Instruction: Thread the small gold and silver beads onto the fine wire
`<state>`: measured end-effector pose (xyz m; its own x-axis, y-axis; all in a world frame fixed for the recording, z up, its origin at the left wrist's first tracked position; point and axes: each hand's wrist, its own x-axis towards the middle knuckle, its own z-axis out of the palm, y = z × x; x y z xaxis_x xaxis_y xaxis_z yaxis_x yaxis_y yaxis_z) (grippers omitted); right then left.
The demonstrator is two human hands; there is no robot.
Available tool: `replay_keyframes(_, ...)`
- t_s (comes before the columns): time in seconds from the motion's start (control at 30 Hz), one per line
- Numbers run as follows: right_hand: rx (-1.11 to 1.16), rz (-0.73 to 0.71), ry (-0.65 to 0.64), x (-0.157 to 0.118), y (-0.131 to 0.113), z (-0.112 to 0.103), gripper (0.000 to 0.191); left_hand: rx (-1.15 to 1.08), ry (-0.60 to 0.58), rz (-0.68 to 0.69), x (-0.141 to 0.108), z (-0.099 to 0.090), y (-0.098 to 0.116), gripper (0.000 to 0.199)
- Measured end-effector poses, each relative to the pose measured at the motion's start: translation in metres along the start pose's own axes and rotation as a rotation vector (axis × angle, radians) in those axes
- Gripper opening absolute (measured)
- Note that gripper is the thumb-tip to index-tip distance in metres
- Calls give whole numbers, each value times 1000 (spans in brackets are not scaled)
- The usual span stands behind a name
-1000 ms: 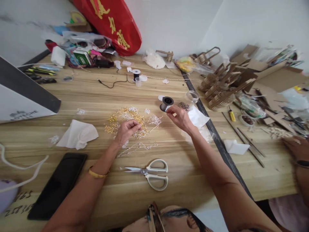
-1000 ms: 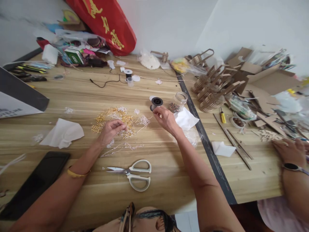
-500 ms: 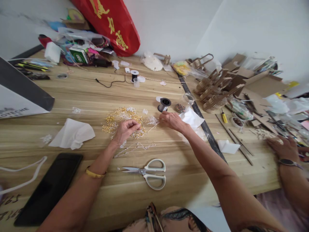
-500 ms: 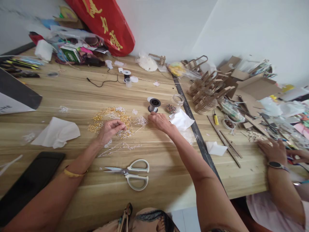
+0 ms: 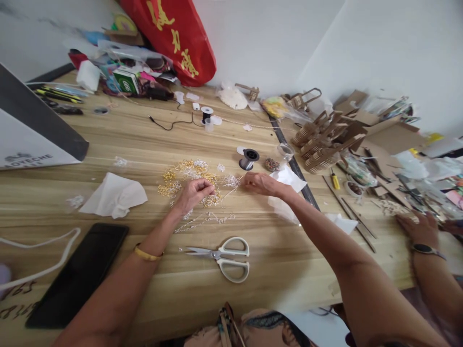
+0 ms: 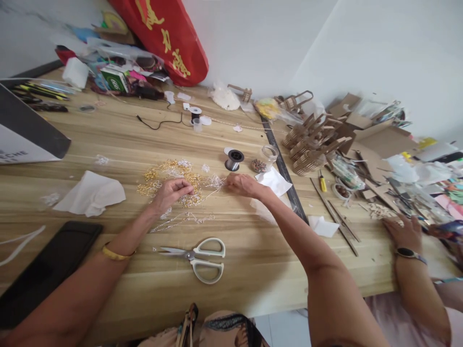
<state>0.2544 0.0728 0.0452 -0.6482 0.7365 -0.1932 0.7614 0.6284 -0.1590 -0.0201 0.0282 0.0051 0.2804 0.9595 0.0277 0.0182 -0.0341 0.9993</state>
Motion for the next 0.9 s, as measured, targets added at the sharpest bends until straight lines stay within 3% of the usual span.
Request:
replay_keyframes(0.1, 201, 41, 20, -5, 3, 0, 13, 5, -6, 2, -1, 0, 1, 24)
replay_keyframes(0.23, 272, 35, 24, -8, -2, -2, 13, 16, -9, 16, -1, -1, 0, 25)
replay_keyframes(0.6, 18, 68, -122, -16, -27, -25, 16, 23, -25, 19, 0, 5, 5, 23)
replay_keyframes(0.9, -37, 53, -211, -17, -25, -17, 12, -22, -17, 2, 0, 3, 4, 25)
